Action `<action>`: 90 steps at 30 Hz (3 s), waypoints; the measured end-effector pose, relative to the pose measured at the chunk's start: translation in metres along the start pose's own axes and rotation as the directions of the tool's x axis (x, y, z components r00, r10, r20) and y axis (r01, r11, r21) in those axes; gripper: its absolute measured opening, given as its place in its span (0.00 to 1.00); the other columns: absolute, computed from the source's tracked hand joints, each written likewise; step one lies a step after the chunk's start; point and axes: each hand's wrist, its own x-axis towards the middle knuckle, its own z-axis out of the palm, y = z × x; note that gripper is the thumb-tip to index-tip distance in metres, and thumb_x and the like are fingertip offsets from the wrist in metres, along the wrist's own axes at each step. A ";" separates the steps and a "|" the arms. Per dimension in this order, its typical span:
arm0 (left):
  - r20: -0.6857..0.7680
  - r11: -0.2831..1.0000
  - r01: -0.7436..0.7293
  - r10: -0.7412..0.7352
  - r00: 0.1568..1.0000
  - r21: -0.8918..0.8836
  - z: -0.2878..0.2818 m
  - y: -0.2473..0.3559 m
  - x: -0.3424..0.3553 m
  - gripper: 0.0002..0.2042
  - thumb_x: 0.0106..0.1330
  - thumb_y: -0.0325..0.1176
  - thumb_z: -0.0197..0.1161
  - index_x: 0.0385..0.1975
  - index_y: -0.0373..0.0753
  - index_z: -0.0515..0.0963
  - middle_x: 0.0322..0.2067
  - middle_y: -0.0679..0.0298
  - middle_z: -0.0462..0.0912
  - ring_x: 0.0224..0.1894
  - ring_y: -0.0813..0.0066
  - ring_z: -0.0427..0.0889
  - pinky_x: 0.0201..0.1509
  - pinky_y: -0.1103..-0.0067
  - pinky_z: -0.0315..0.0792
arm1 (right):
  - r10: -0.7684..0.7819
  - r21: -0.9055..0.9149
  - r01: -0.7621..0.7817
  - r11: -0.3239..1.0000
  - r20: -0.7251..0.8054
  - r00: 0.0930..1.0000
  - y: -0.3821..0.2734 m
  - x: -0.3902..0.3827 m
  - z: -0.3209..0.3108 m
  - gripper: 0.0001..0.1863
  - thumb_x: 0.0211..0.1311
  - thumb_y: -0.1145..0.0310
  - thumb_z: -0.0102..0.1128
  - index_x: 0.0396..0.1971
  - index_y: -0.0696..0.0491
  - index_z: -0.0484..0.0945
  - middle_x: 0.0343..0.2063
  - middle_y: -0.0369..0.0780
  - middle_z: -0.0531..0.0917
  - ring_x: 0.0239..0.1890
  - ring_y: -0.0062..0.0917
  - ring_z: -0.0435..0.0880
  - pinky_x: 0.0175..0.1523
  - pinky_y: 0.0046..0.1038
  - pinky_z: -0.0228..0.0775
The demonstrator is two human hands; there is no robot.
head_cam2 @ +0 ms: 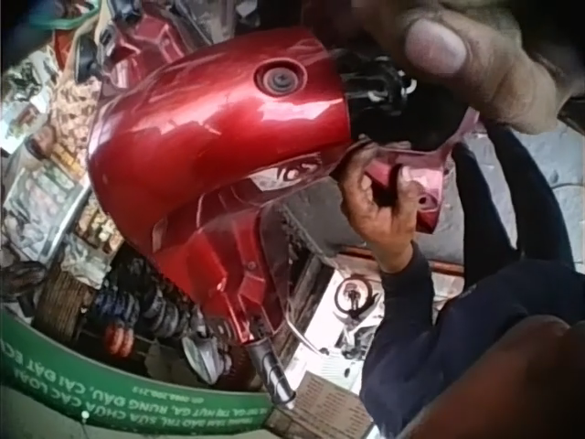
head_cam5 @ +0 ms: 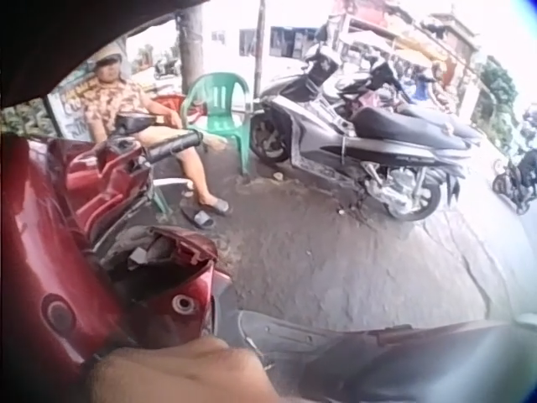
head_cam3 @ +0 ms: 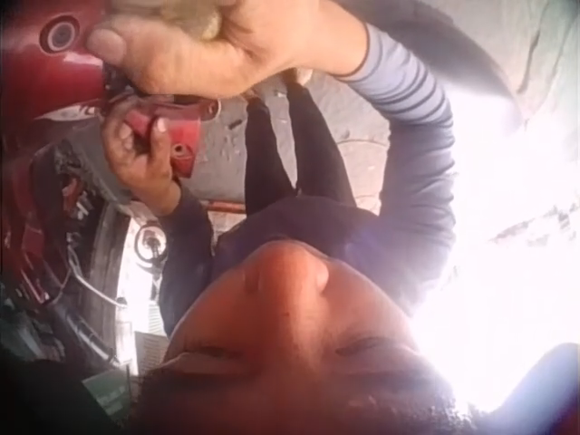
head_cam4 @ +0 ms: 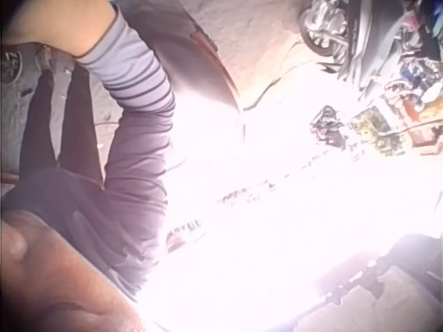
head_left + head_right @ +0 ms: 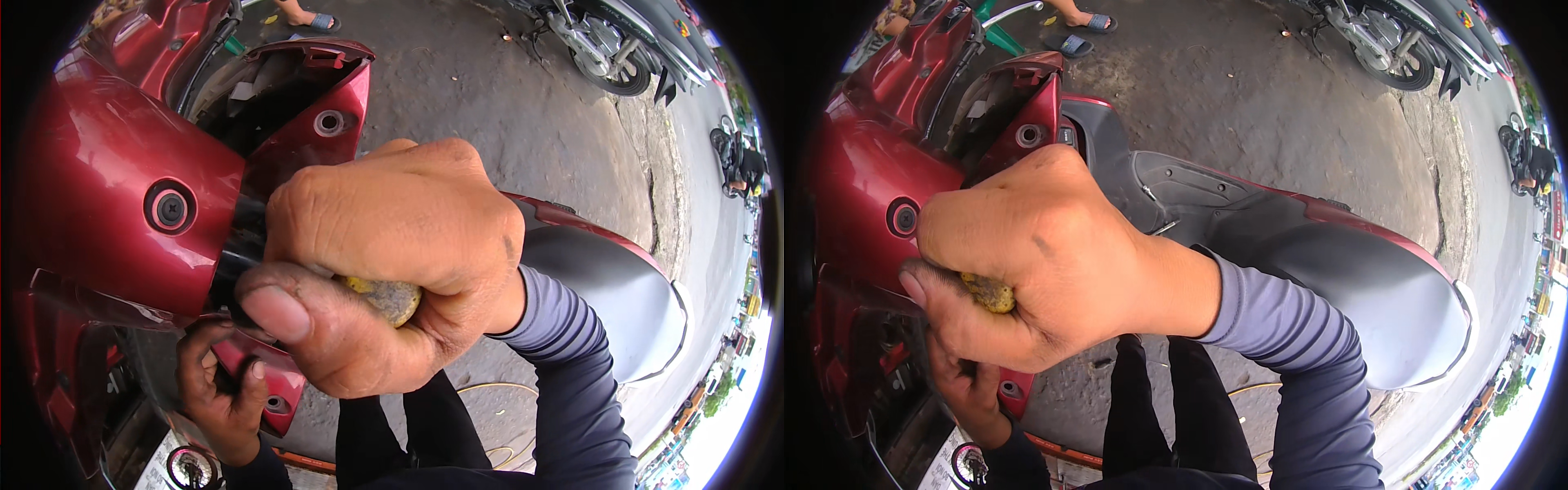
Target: Disassembling the front fairing panel of a motorcycle using a screwdriver.
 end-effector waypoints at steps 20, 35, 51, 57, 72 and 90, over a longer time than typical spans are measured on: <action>0.005 0.980 0.145 -0.146 0.989 -0.133 0.005 0.005 0.001 0.21 0.64 0.23 0.63 0.57 0.28 0.69 0.48 0.51 0.80 0.43 0.66 0.85 0.52 0.74 0.76 | 0.120 0.035 -0.124 0.992 0.093 0.988 0.011 0.023 -0.004 0.15 0.60 0.74 0.60 0.14 0.60 0.74 0.08 0.43 0.67 0.10 0.29 0.64 0.18 0.31 0.57; -0.028 0.987 0.137 -0.140 0.990 -0.087 0.000 -0.004 -0.003 0.23 0.64 0.27 0.66 0.58 0.27 0.70 0.40 0.54 0.84 0.43 0.72 0.83 0.52 0.76 0.75 | 0.072 0.186 -0.250 0.950 0.649 0.758 0.015 0.033 0.009 0.13 0.54 0.71 0.59 0.14 0.63 0.76 0.13 0.51 0.76 0.19 0.46 0.79 0.26 0.39 0.71; 0.007 0.996 0.029 -0.029 1.000 -0.085 0.007 0.003 0.011 0.20 0.64 0.25 0.64 0.56 0.28 0.72 0.40 0.52 0.85 0.43 0.66 0.86 0.51 0.75 0.76 | 0.082 0.155 -0.181 0.971 0.492 0.867 -0.003 0.005 -0.016 0.20 0.63 0.71 0.56 0.12 0.55 0.61 0.09 0.37 0.65 0.10 0.30 0.67 0.18 0.30 0.56; 0.037 0.992 0.063 -0.059 0.998 -0.110 0.008 0.001 0.011 0.21 0.63 0.23 0.65 0.56 0.30 0.73 0.39 0.51 0.86 0.43 0.67 0.86 0.52 0.75 0.75 | 0.399 0.290 -0.533 0.795 0.411 0.820 -0.016 0.024 -0.027 0.24 0.74 0.58 0.44 0.16 0.53 0.63 0.11 0.36 0.66 0.12 0.19 0.60 0.21 0.23 0.56; -0.048 0.990 -0.128 0.125 0.991 -0.053 0.011 -0.001 0.016 0.20 0.57 0.19 0.66 0.52 0.30 0.77 0.46 0.53 0.85 0.50 0.61 0.85 0.56 0.72 0.75 | 0.121 0.100 -0.236 0.967 0.635 0.763 -0.007 -0.021 -0.012 0.18 0.62 0.68 0.50 0.13 0.56 0.63 0.10 0.39 0.65 0.11 0.33 0.68 0.19 0.30 0.60; 0.119 0.891 0.056 -0.121 0.985 0.450 0.030 0.046 0.025 0.26 0.56 0.36 0.68 0.54 0.38 0.70 0.50 0.39 0.64 0.46 0.33 0.77 0.46 0.52 0.72 | 0.054 0.056 -0.114 0.992 0.626 0.778 -0.035 -0.055 0.025 0.09 0.44 0.71 0.62 0.17 0.52 0.69 0.15 0.38 0.72 0.16 0.38 0.74 0.21 0.36 0.65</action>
